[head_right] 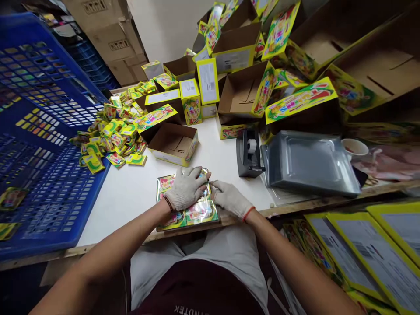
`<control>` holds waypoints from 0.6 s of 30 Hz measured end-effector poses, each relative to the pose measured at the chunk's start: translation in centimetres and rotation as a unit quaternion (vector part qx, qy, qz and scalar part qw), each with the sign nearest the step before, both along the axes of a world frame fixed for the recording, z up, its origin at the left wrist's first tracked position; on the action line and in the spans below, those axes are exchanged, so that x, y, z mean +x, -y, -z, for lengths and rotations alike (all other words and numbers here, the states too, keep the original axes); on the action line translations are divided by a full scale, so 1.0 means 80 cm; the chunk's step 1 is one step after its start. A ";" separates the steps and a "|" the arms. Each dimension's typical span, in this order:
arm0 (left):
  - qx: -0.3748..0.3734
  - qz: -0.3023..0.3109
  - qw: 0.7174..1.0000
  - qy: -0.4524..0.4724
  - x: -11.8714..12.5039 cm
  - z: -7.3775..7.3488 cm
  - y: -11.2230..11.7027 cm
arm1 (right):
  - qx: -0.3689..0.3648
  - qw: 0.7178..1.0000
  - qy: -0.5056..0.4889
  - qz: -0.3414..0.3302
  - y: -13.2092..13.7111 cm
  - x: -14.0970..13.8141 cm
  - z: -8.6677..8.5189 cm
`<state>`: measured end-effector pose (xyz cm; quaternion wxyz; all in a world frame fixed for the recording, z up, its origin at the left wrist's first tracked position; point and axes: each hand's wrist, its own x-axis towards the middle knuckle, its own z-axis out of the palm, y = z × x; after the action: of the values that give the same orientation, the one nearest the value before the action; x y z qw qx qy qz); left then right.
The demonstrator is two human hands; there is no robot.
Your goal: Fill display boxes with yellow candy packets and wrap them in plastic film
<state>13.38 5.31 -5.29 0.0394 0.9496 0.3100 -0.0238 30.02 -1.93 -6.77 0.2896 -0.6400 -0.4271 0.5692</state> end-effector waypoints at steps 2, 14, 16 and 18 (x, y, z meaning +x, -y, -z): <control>0.004 0.001 1.000 -0.010 -0.001 -0.002 0.000 | -0.018 0.999 -0.040 0.006 0.029 0.000 -0.001; -0.002 -0.008 1.000 -0.018 0.000 -0.001 0.009 | -0.010 0.984 -0.164 0.074 0.086 -0.008 0.019; -0.004 -0.009 1.000 -0.018 0.001 -0.001 0.009 | -0.012 0.981 -0.181 0.072 0.087 -0.006 0.025; -0.008 -0.012 1.000 -0.017 0.003 -0.001 0.010 | -0.008 0.975 -0.209 0.071 0.089 -0.004 0.037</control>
<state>13.59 4.53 -5.24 0.0422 0.9448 0.3221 -0.0422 29.69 -9.03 -9.76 0.4073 -0.5380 -0.3058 0.6717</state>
